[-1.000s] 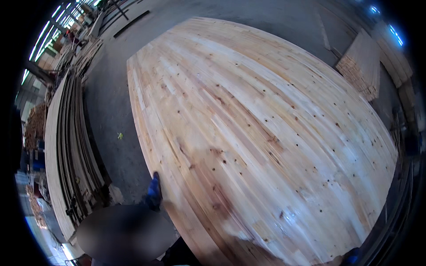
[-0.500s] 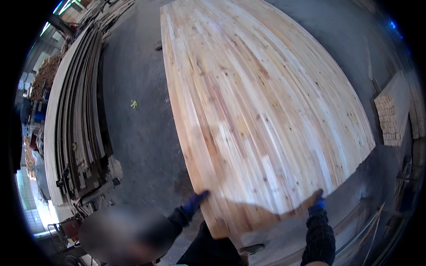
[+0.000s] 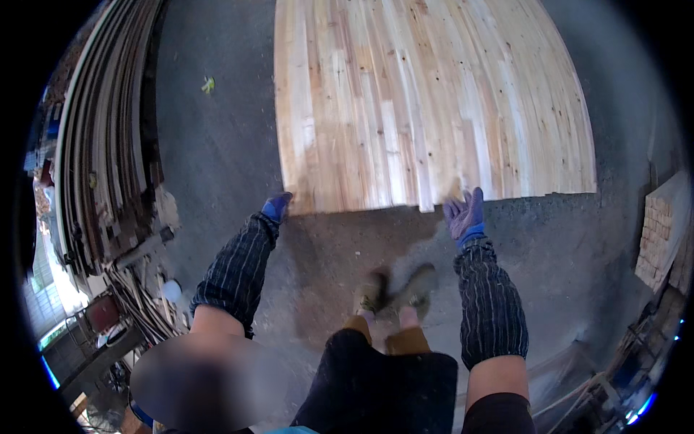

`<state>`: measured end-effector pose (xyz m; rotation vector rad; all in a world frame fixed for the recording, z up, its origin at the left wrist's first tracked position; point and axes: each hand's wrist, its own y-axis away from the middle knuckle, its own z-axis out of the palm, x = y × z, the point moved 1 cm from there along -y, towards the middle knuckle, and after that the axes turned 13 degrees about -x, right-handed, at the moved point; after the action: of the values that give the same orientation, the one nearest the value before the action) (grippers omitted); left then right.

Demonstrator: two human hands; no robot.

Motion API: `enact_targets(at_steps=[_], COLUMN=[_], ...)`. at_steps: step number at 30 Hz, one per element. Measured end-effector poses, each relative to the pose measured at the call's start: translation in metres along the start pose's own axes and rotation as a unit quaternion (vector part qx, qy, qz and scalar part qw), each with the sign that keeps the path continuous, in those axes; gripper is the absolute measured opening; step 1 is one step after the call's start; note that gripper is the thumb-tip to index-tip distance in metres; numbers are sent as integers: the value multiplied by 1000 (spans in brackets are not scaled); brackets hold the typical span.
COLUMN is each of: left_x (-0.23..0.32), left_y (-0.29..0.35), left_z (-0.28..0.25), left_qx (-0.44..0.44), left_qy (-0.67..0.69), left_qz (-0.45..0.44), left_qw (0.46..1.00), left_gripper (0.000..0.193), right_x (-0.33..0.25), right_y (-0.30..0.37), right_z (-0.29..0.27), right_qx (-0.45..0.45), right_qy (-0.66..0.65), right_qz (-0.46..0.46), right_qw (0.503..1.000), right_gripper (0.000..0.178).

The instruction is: The person moves a large wooden panel across the workshop floor, uses a crowbar to pry it, and then uses a hand saw to cut a section off the panel. The cut piece is then placed onto a stack of other panels.

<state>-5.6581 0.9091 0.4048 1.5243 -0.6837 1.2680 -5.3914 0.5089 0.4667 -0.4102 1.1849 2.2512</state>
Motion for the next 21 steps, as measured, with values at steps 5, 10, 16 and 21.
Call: enact_targets(at_steps=[5, 10, 16, 21], left_x=[60, 210, 265, 398], left_y=[110, 247, 328, 245], left_z=[144, 168, 78, 17], left_qx=[-97, 3, -6, 72], left_qy=[-163, 202, -342, -245], left_qz=[-63, -269, -267, -314], left_qw=[980, 942, 901, 914], left_gripper=[45, 87, 52, 49], right_x=[-36, -73, -201, -292], right_y=[165, 317, 372, 301], right_z=[-62, -127, -10, 150], right_qx=[53, -77, 187, 187], right_qy=[234, 222, 645, 596], right_qz=[78, -68, 117, 40], right_qw=[968, 970, 731, 780], right_gripper=[67, 70, 91, 81])
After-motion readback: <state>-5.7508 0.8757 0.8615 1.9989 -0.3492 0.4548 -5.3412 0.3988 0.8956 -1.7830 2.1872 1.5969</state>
